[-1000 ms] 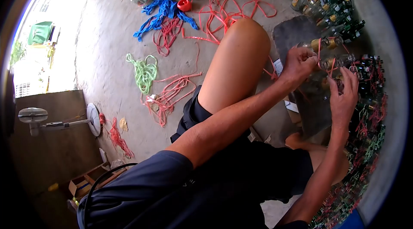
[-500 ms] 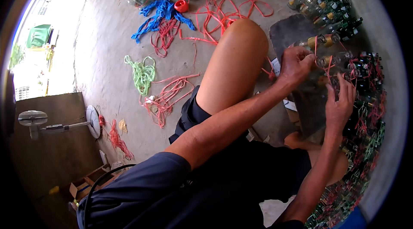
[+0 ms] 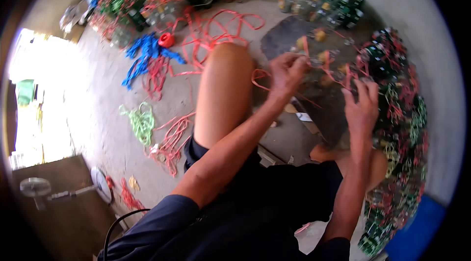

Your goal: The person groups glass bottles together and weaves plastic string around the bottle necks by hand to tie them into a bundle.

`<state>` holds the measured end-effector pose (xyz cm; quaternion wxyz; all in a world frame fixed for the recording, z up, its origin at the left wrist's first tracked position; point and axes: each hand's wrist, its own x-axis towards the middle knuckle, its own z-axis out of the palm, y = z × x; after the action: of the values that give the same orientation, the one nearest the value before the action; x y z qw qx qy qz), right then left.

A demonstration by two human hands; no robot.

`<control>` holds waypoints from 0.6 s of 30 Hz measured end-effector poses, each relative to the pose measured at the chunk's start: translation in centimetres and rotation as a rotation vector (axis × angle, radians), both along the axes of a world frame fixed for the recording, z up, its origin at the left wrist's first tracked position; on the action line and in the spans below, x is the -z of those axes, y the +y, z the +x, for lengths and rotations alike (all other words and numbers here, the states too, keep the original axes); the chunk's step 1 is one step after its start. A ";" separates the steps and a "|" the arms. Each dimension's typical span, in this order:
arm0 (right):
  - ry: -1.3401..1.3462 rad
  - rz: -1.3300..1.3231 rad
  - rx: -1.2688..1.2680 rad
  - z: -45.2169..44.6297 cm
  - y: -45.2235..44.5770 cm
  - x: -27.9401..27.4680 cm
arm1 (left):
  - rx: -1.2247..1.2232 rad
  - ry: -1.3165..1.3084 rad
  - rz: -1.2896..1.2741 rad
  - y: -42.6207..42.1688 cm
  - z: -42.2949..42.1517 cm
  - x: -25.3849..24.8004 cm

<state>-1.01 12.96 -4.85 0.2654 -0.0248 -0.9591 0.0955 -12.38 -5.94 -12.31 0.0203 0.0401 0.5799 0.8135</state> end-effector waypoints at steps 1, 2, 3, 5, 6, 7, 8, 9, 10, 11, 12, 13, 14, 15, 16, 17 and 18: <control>0.004 -0.062 -0.012 0.1 0.1 0.0 | 0.045 -0.071 0.001 -0.4 0.2 -0.8; -0.028 -0.165 0.025 0.1 0.0 0.0 | 0.080 -0.161 0.025 -0.5 0.5 -1.3; -0.038 -0.256 0.025 0.0 0.0 0.0 | 0.068 -0.163 0.072 -0.4 0.7 -1.8; -0.001 -0.234 -0.050 0.1 0.5 -0.1 | 0.069 -0.155 0.055 -0.5 0.8 -2.1; -0.024 -0.257 -0.042 0.2 0.7 0.0 | 0.082 -0.111 0.063 -0.5 0.6 -1.3; -0.045 -0.281 -0.036 0.1 0.8 0.0 | 0.091 -0.064 0.073 -0.5 0.3 -1.1; -0.045 -0.273 -0.048 0.2 0.9 0.0 | 0.090 -0.105 0.036 -0.6 0.3 -0.8; -0.045 -0.266 -0.060 0.2 1.0 0.0 | 0.078 -0.106 0.041 -0.6 0.6 -1.3; -0.045 -0.257 -0.074 0.2 1.2 -0.1 | 0.065 -0.105 0.047 -0.5 0.9 -1.9; -0.045 -0.254 -0.080 0.1 1.6 -0.2 | 0.049 -0.105 0.051 -0.4 1.0 -2.2; -0.050 -0.252 -0.089 0.1 1.8 -0.4 | 0.053 -0.062 0.045 -0.5 1.0 -2.3; -0.057 -0.252 -0.099 0.1 2.0 -0.5 | 0.062 -0.093 0.028 -0.6 1.3 -2.2; -0.068 -0.255 -0.088 0.1 2.1 -0.7 | 0.075 -0.120 0.012 -0.7 1.8 -2.2; -0.074 -0.247 -0.085 0.0 2.6 -0.9 | 0.088 -0.142 -0.001 -0.5 2.1 -2.6; -0.083 -0.242 -0.086 0.0 2.9 -1.0 | 0.084 -0.127 0.022 -0.3 2.4 -2.2; -0.093 -0.238 -0.089 0.0 3.2 -1.2 | 0.080 -0.112 0.044 -0.1 2.7 -1.9; -0.117 -0.253 -0.094 -0.1 3.7 -1.4 | 0.082 -0.091 0.067 0.1 3.0 -1.7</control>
<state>-1.07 16.69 -3.41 0.1992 -0.0186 -0.9532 0.2265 -9.40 -5.79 -10.62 0.0785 0.0275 0.5487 0.8319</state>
